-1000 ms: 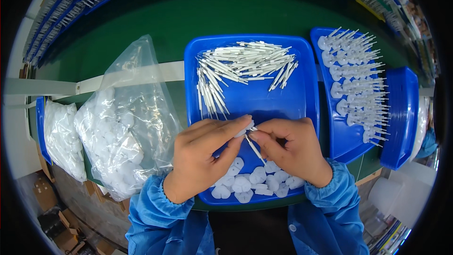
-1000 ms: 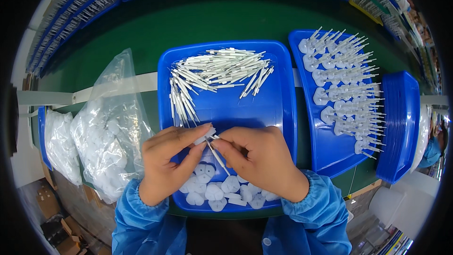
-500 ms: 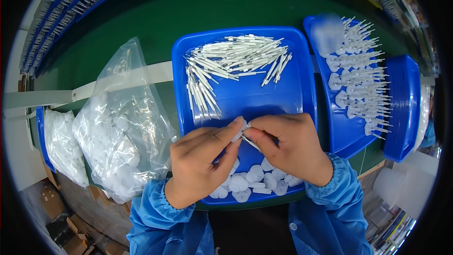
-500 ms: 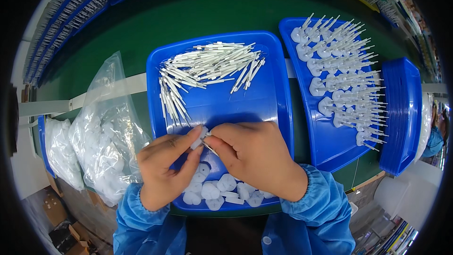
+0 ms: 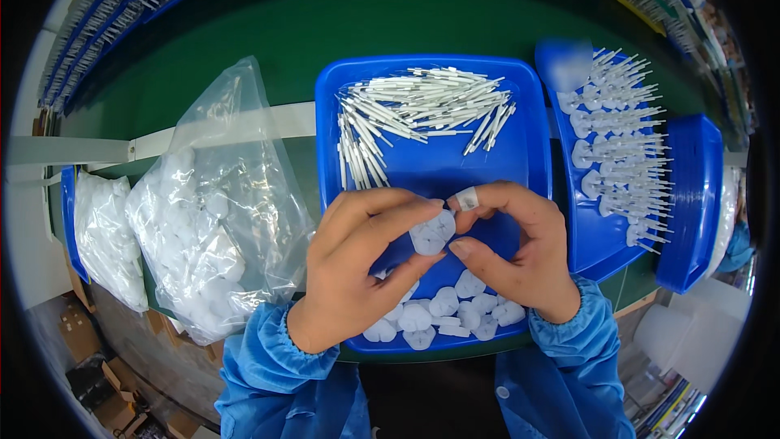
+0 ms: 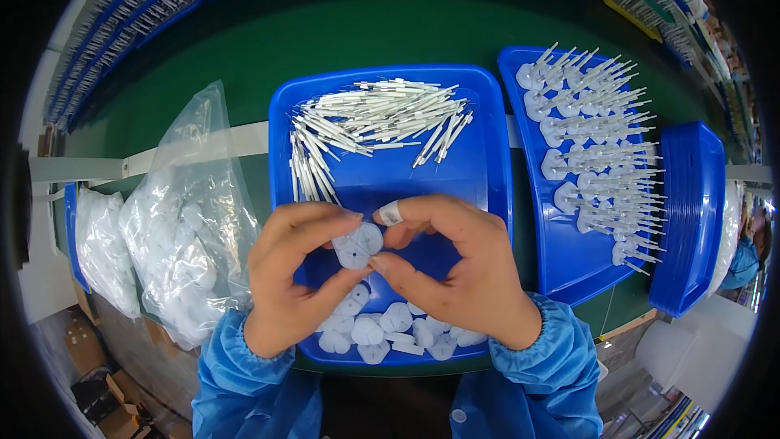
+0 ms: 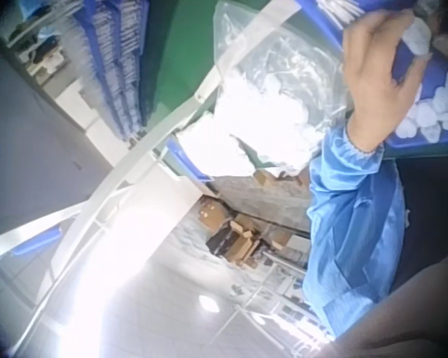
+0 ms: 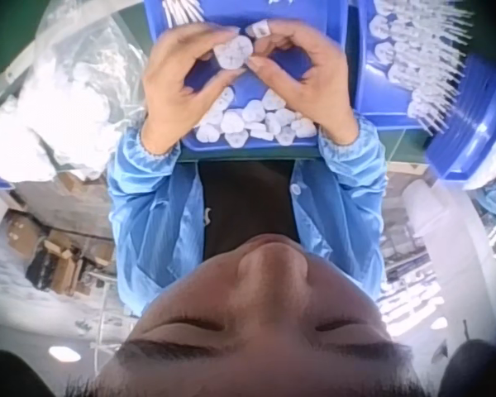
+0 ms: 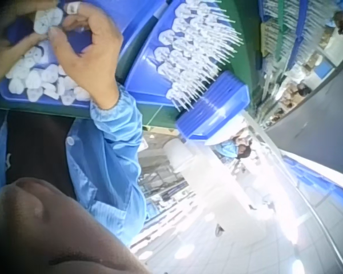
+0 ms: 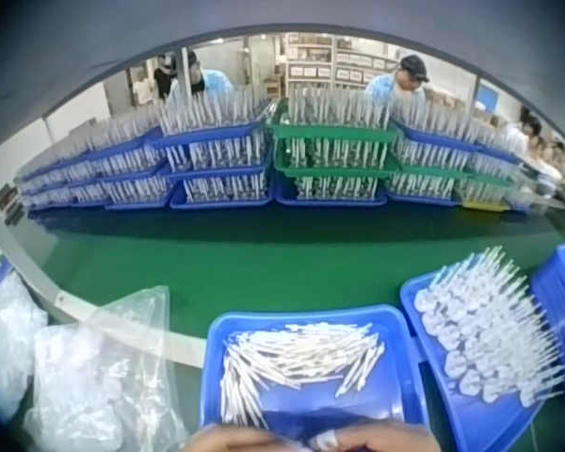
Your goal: The person assembles medical supplies by inserting white plastic needles into white plastic caps. They pick up a cap and a needle from blue trays, fit the needle into the cap, and place the assembled unit into a separate blue tray. The process is repeated continuously throughout the video.
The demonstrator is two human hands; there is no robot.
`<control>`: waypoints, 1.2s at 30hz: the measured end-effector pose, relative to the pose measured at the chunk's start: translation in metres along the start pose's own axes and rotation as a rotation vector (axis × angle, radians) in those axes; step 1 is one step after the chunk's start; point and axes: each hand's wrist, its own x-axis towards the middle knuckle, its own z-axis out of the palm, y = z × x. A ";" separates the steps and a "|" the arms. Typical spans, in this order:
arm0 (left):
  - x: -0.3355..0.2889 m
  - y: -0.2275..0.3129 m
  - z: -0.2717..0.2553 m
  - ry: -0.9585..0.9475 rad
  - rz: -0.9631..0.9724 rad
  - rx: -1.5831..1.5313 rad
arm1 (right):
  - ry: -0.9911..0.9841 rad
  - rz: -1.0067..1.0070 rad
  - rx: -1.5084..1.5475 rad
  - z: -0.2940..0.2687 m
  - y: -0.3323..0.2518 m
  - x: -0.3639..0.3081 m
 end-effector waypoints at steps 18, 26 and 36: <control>-0.002 -0.005 0.004 -0.109 0.093 -0.171 | -0.017 0.337 0.386 0.000 -0.014 -0.019; -0.005 -0.006 -0.008 -0.023 -0.113 -0.259 | -0.122 -0.450 -1.201 -0.053 -0.012 0.033; -0.006 -0.003 -0.002 0.063 -0.239 -0.505 | -0.112 -0.485 -0.966 -0.049 -0.019 0.058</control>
